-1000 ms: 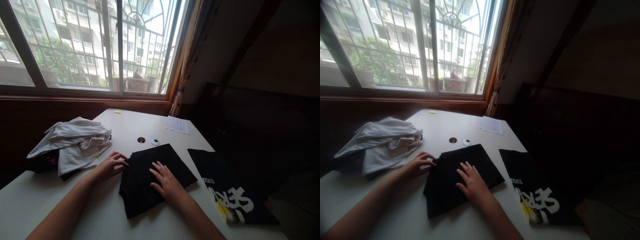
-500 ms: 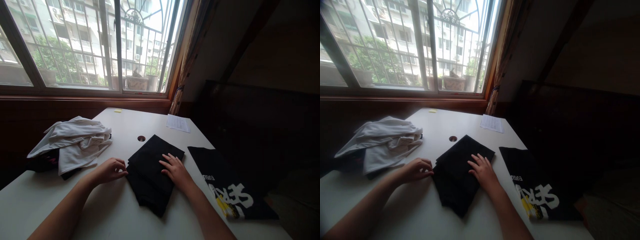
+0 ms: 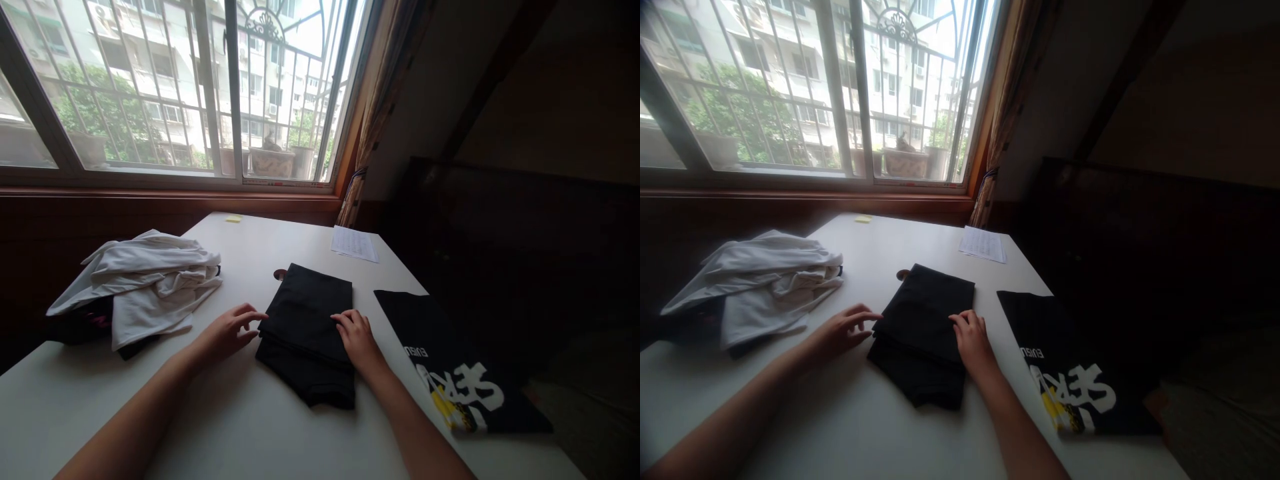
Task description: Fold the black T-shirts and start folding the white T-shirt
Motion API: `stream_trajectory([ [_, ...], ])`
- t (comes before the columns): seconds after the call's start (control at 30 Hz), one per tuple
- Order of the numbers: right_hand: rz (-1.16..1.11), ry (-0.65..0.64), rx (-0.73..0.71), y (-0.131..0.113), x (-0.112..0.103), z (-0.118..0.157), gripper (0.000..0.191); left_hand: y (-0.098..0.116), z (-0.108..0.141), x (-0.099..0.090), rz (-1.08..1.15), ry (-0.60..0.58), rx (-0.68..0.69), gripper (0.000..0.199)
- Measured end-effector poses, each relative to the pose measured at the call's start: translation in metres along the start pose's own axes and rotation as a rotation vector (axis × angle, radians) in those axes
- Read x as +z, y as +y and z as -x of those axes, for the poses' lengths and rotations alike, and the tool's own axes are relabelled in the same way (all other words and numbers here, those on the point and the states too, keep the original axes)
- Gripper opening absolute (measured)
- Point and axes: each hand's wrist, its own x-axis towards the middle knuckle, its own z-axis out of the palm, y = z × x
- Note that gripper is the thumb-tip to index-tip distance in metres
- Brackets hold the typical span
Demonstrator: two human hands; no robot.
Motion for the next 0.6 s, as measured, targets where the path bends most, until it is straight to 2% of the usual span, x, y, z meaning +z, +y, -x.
stream_trajectory([
  [0.1, -0.133, -0.018, -0.045, 0.004, 0.006, -0.006, 0.035, -0.007, 0.0, 0.002, -0.018, -0.029, 0.044, 0.04],
  [0.23, -0.247, -0.067, -0.117, 0.002, 0.004, -0.012, 0.041, -0.006, 0.001, -0.001, -0.003, -0.072, 0.055, 0.044],
  [0.33, -0.216, -0.013, -0.124, -0.002, -0.009, -0.01, 0.041, -0.008, 0.001, -0.002, 0.018, -0.059, 0.043, 0.041],
  [0.43, -0.167, 0.007, -0.108, -0.008, -0.033, -0.004, 0.031, -0.015, 0.001, 0.001, 0.037, -0.043, 0.052, 0.037],
  [0.6, -0.267, -0.308, -0.109, -0.021, -0.079, 0.005, 0.015, -0.027, 0.001, 0.006, 0.038, -0.045, 0.075, 0.031],
])
